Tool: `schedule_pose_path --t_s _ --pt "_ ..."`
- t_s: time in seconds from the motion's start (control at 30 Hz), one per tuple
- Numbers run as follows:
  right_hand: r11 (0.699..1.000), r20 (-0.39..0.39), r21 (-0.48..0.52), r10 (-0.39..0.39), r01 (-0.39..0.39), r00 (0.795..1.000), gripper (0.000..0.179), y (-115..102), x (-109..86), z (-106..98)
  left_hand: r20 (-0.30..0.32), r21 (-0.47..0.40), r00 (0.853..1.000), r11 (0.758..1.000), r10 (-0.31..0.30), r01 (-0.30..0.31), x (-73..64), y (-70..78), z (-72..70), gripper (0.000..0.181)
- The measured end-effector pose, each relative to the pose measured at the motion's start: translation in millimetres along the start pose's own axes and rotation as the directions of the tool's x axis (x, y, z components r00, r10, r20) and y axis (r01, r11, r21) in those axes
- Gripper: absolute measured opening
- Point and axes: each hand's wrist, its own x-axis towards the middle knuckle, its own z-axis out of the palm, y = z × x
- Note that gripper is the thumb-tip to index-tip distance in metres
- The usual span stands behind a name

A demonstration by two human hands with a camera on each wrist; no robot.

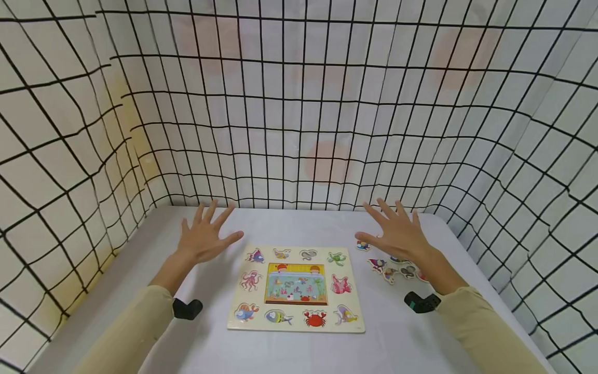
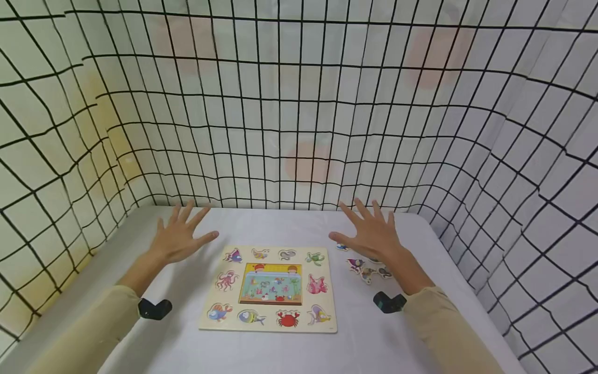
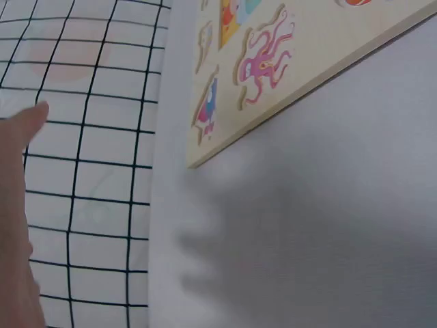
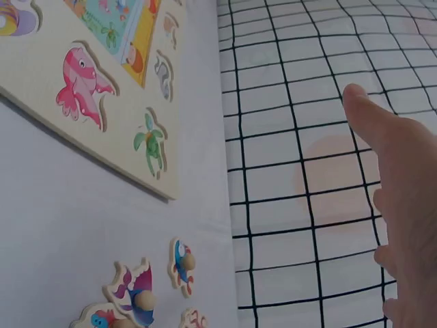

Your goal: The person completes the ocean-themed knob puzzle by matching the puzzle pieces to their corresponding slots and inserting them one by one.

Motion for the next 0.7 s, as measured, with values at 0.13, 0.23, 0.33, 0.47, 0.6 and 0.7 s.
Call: schedule_pose_path --t_s 0.13,0.23,0.33,0.47,0.6,0.7 --pt "0.999 -0.017 0.036 -0.015 0.016 1.0 0.095 9.2 -5.6 5.3 0.041 -0.226 0.998 0.973 0.053 -0.043 -7.0 -4.7 11.2 0.086" --pt "0.998 -0.026 0.059 -0.032 0.034 0.999 0.095 13.1 -9.8 9.0 0.077 -0.399 0.992 0.915 0.098 -0.059 -13.0 -10.4 22.2 0.084" --pt "0.994 -0.025 0.092 -0.05 0.052 0.998 0.093 15.0 -13.8 13.2 0.114 -0.512 0.987 0.858 0.117 -0.043 -20.4 -15.2 31.8 0.085" --pt "0.981 -0.024 0.182 -0.071 0.074 0.997 0.086 18.9 -17.8 20.8 0.156 -0.59 0.983 0.807 0.096 0.015 -30.6 -17.2 39.1 0.085" --pt "0.949 -0.031 0.305 -0.073 0.079 0.997 0.078 23.5 -20.0 29.4 0.19 -0.617 0.976 0.786 0.105 0.036 -39.4 -19.5 44.7 0.082" --pt "0.925 -0.044 0.371 -0.067 0.079 0.997 0.074 27.3 -20.4 36.5 0.2 -0.618 0.972 0.785 0.121 0.03 -46.0 -23.9 51.2 0.081"
